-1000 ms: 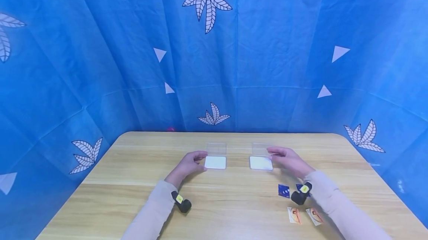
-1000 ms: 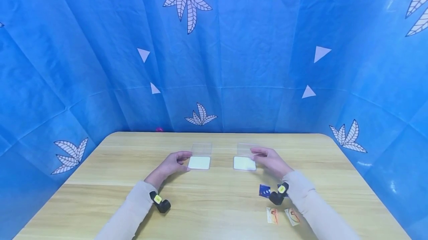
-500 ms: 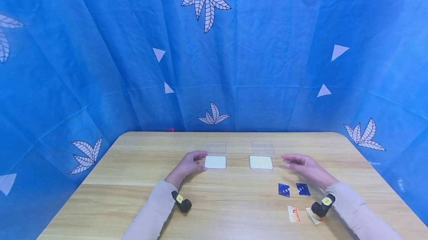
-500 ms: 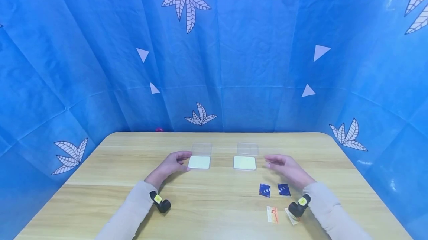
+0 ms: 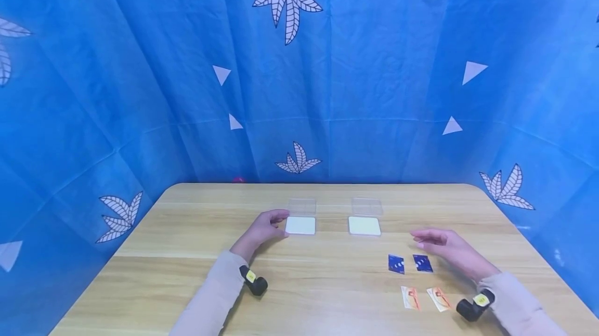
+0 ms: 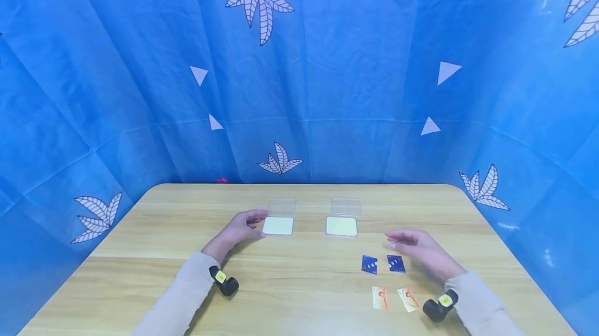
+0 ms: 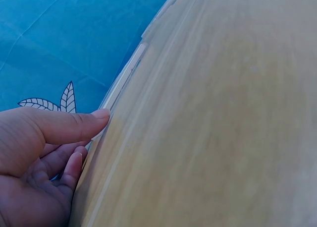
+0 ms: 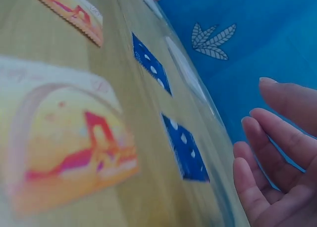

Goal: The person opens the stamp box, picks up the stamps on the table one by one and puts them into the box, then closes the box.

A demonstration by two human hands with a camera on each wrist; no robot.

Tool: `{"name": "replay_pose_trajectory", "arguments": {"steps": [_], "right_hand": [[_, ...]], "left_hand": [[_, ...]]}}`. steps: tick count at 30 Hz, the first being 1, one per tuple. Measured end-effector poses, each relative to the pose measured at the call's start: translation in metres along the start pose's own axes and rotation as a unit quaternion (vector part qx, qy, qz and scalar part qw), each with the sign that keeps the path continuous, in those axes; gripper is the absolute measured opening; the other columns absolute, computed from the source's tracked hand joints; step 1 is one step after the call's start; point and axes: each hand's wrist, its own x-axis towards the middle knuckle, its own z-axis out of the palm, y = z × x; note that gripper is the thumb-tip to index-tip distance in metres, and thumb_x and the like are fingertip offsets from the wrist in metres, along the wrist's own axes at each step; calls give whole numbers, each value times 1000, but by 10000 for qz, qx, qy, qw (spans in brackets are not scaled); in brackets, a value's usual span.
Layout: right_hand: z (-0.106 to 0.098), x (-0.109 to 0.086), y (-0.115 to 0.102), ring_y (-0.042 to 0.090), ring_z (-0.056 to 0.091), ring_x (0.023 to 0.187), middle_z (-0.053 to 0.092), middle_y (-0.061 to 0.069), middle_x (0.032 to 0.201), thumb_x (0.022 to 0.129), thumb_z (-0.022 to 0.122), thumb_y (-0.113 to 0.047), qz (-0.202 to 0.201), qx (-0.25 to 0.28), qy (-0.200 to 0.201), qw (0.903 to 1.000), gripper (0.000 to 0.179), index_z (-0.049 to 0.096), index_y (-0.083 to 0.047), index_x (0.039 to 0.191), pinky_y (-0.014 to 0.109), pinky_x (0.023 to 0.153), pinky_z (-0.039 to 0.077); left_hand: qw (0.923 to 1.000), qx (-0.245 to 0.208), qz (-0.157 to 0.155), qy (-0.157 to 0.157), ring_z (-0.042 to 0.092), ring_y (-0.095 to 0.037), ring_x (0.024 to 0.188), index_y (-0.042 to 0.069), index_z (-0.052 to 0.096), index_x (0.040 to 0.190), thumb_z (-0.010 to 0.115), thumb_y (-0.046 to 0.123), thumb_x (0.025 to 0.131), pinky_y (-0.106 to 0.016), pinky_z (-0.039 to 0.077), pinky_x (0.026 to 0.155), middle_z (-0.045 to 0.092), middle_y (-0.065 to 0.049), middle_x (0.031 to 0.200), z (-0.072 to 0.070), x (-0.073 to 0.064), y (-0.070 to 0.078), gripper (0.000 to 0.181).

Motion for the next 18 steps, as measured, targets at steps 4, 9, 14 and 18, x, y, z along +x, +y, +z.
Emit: {"name": "replay_pose_trajectory", "arguments": {"steps": [4, 9, 14, 18], "right_hand": [[-2, -7, 4, 5, 57, 106, 47, 27, 134, 93, 58, -22, 46, 58, -31, 10000, 49, 46, 6, 132, 29, 95, 47], [-5, -12, 13, -5, 56, 100, 50, 32, 127, 92, 57, -17, -158, 120, -211, 9996, 48, 45, 11, 129, 13, 85, 45], [-6, -16, 19, -3, 58, 98, 52, 33, 124, 91, 59, -14, -242, 106, -225, 9994, 48, 45, 14, 127, 13, 85, 47], [-5, -17, 22, 1, 59, 96, 54, 32, 122, 89, 61, -13, -195, 104, -148, 9996, 48, 47, 14, 125, 14, 83, 48]], "left_hand": [[10000, 48, -23, -35, 49, -32, 122, 10, 58, 127, 77, 2, 70, -44, 41, 103, 57, -11, 130, 0, 1, -1, 61], [9999, 100, -24, -34, 49, -32, 123, 11, 58, 127, 78, 3, 70, -44, 41, 103, 56, -10, 131, -2, 4, -3, 61], [9999, 108, 27, -62, 49, -33, 123, 10, 57, 127, 77, 2, 70, -44, 41, 104, 56, -11, 131, -2, 4, -2, 61], [9999, 86, -6, -71, 49, -32, 122, 9, 57, 127, 77, 1, 70, -44, 41, 104, 56, -11, 131, -2, 2, 0, 61]]}}
